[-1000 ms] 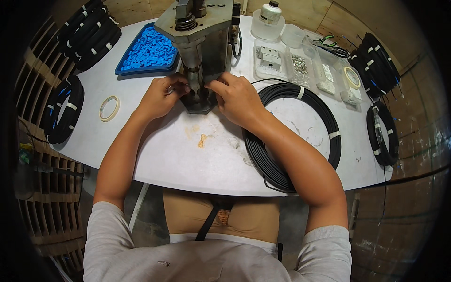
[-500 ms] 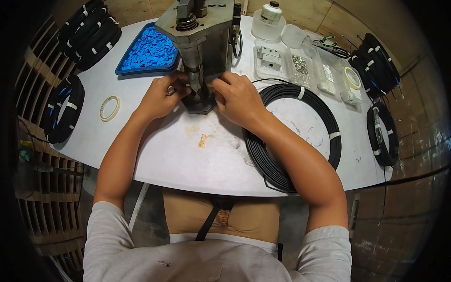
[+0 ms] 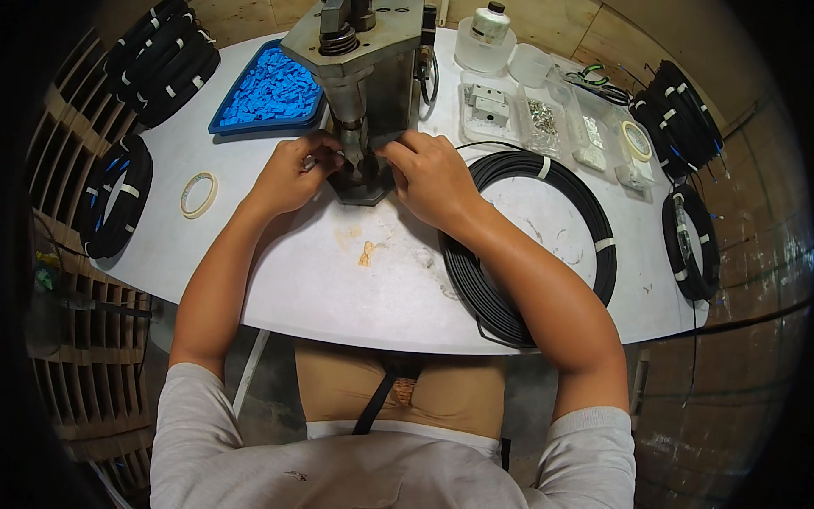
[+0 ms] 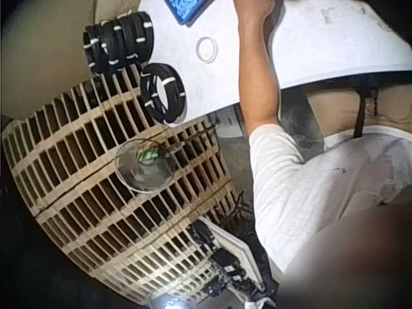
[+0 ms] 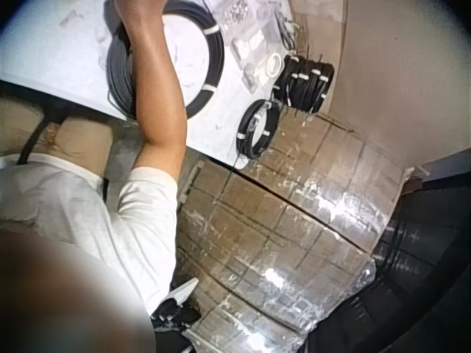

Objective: Processing the ends of a black coiled cable using an industrial machine.

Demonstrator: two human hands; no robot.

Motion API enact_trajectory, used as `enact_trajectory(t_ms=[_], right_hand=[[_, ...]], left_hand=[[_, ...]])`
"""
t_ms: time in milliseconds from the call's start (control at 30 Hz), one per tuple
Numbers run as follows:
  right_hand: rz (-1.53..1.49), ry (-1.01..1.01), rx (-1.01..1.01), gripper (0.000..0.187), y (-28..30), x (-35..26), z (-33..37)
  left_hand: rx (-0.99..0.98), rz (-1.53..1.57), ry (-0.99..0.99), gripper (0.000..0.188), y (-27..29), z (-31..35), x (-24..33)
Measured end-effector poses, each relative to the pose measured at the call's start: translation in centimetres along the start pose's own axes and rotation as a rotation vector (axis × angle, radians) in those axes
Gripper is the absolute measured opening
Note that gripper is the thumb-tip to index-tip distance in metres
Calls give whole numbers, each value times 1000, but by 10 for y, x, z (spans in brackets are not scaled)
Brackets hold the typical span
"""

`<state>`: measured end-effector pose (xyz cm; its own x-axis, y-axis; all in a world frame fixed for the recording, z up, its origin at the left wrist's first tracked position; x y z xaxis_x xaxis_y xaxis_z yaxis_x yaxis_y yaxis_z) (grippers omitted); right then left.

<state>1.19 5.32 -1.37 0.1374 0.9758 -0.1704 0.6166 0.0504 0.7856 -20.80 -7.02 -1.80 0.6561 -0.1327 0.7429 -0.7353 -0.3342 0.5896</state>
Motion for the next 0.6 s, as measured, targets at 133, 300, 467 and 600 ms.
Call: enact_trajectory(t_ms=[133,300,467,600], right_hand=[[10,-1,2,31,0,0,0],[18,-12,-13,31,0,0,1],[25,-17,-14,31,-1,1,1],[23,-14,-8,32,-1,1,1]], left_hand=[[1,3,1,17,1,0,0],[-6,4,-1,20,2,0,3],[-13,6,-7,23,3,-1,1],[-10,-10,-24,23,4,-1,1]])
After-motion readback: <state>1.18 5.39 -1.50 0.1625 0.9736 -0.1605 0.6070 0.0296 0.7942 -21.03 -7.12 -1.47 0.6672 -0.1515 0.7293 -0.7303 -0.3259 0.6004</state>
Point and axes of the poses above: each hand's wrist, its own z-axis away from the middle knuckle, its own y-axis out of the back of the hand, x = y × z, the point moved 1 cm from there along -z, towards the middle knuckle, and after that the axes turned 1 degree about y, right-handed, at the moved point
